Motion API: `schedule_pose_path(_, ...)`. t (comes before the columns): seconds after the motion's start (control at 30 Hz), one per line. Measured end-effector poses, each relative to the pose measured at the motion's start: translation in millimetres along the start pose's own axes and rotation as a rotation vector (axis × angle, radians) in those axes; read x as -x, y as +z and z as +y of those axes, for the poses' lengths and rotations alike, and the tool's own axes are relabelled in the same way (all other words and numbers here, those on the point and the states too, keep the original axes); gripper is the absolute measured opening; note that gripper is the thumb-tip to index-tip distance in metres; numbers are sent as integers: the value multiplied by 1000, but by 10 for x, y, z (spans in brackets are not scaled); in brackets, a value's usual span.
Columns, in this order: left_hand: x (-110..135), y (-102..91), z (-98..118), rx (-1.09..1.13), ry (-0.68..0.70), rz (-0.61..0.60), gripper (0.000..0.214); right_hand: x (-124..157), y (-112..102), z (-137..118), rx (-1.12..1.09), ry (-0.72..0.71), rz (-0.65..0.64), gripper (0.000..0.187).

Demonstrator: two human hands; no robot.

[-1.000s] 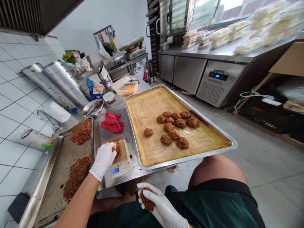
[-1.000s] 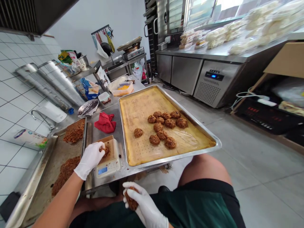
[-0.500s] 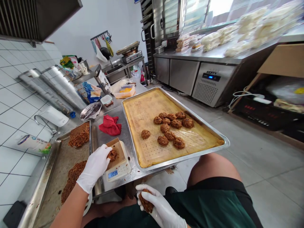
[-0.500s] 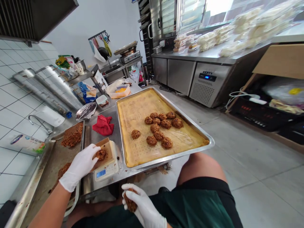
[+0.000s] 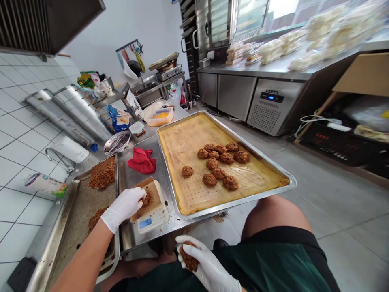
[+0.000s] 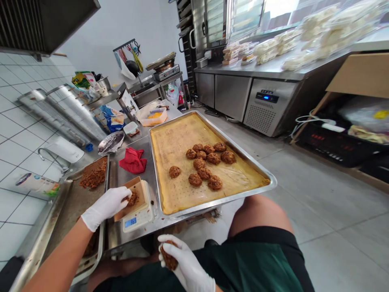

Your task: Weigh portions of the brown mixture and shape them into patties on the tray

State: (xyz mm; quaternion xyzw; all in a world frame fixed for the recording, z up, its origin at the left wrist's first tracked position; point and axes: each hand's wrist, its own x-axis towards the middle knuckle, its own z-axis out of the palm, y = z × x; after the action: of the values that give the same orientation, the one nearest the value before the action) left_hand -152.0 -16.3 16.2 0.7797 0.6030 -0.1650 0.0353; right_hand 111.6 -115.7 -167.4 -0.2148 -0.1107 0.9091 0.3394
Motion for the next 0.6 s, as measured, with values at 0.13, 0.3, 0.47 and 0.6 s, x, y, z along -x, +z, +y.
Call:
schedule_pose_path(0.13,-13,-18,48,-8,-39,8,10,-7,-13,-3,-10,2,-2,28)
schedule_pose_path(0.3,90,-191,39,-9,-112,26,14,-11,14,-13,-13,19,15,29)
schedule_pose_path(0.47,327,-391,208,24,-198,144,29,23,57,-56,-2,18,6,29)
schedule_pose_path(0.6,480,-174,893,164,-129,140,23,101,90,-123,-47,45,-45,34)
